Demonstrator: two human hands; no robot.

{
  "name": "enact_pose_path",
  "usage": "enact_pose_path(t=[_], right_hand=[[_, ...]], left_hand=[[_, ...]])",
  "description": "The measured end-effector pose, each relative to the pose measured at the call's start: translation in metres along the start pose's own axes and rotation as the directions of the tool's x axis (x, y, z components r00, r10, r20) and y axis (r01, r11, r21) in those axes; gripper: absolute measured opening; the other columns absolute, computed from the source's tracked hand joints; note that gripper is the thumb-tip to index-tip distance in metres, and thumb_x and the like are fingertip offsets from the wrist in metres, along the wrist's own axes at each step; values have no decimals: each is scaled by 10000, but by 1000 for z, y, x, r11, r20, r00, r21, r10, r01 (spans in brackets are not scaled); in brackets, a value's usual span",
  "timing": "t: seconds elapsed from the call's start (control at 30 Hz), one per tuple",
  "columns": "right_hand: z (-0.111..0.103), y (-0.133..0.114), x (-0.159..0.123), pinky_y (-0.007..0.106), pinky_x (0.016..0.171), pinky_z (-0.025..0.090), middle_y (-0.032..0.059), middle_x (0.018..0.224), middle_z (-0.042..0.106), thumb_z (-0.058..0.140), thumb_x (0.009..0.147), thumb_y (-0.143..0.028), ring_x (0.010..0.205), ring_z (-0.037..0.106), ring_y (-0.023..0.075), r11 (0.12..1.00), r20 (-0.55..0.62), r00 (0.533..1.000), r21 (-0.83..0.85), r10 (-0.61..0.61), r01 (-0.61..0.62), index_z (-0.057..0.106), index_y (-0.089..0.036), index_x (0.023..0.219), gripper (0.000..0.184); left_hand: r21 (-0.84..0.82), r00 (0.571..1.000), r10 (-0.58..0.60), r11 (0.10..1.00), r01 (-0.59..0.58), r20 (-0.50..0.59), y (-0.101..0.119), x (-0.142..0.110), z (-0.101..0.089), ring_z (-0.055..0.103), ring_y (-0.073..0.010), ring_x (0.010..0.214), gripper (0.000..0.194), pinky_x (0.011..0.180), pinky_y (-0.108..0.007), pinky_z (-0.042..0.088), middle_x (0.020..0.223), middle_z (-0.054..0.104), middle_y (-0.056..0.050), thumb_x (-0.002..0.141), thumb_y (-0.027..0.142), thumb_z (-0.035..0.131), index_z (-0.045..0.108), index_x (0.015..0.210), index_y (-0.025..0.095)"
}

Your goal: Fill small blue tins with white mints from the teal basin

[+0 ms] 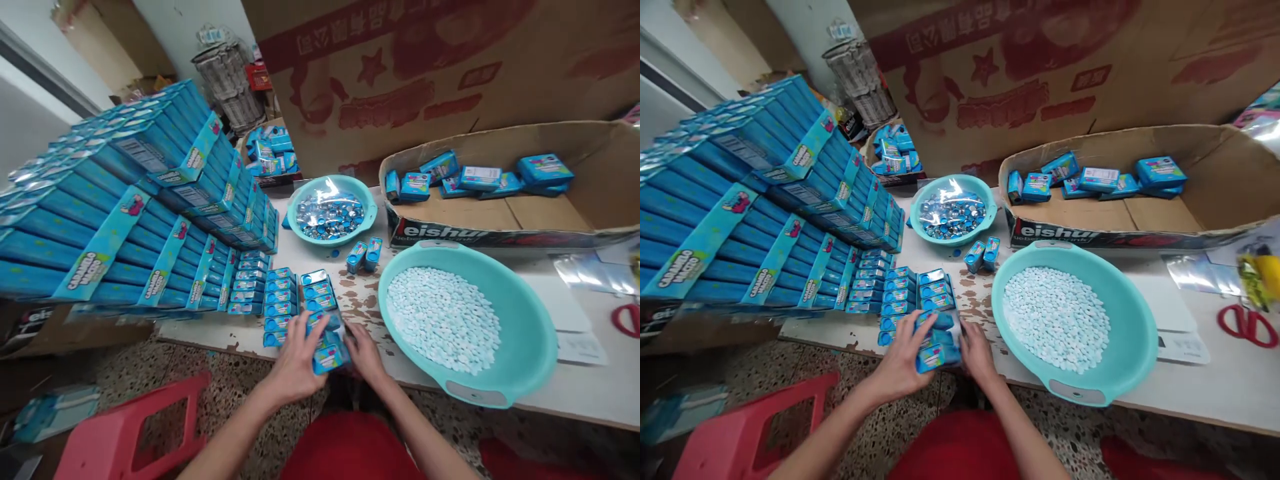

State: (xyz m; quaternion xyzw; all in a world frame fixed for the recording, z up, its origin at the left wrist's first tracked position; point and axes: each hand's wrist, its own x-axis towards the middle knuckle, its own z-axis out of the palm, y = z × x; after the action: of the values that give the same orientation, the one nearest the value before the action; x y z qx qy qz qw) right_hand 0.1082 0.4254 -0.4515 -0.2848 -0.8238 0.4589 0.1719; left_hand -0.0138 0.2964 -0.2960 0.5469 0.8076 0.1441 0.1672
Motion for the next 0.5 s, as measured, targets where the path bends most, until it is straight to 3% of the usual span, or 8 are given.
enact_pose_path(t=[0.07, 0.13, 0.5], right_hand=[[4, 12, -15, 444, 951, 455, 109, 1170, 593, 402, 863, -205, 1094, 541, 236, 996, -4, 999, 70, -47, 47, 530, -215, 1252, 410], [9, 19, -23, 478, 989, 421, 108, 1224, 566, 383, 864, -193, 1140, 512, 240, 993, -5, 998, 101, -67, 67, 498, -222, 1291, 443], [8, 12, -26, 502, 1053, 351, 86, 1404, 414, 295, 918, -189, 1287, 381, 231, 986, 33, 994, 133, -109, 103, 250, -255, 1441, 529]], left_hand=[[0, 1000, -8, 1000, 8, 8, -5, 11, 24, 205, -379, 1293, 934, 1035, -558, 283, 1419, 185, -122, 603, 176, 624, 209, 1434, 270], [-2, 1000, -14, 1000, 14, 26, -11, 22, 33, 190, -387, 1292, 933, 1035, -562, 276, 1418, 184, -130, 598, 201, 630, 218, 1434, 246], [115, 977, 125, 982, -147, 175, -11, 47, 31, 153, -419, 1318, 977, 1024, -586, 261, 1465, 155, -152, 542, 127, 599, 216, 1434, 241]])
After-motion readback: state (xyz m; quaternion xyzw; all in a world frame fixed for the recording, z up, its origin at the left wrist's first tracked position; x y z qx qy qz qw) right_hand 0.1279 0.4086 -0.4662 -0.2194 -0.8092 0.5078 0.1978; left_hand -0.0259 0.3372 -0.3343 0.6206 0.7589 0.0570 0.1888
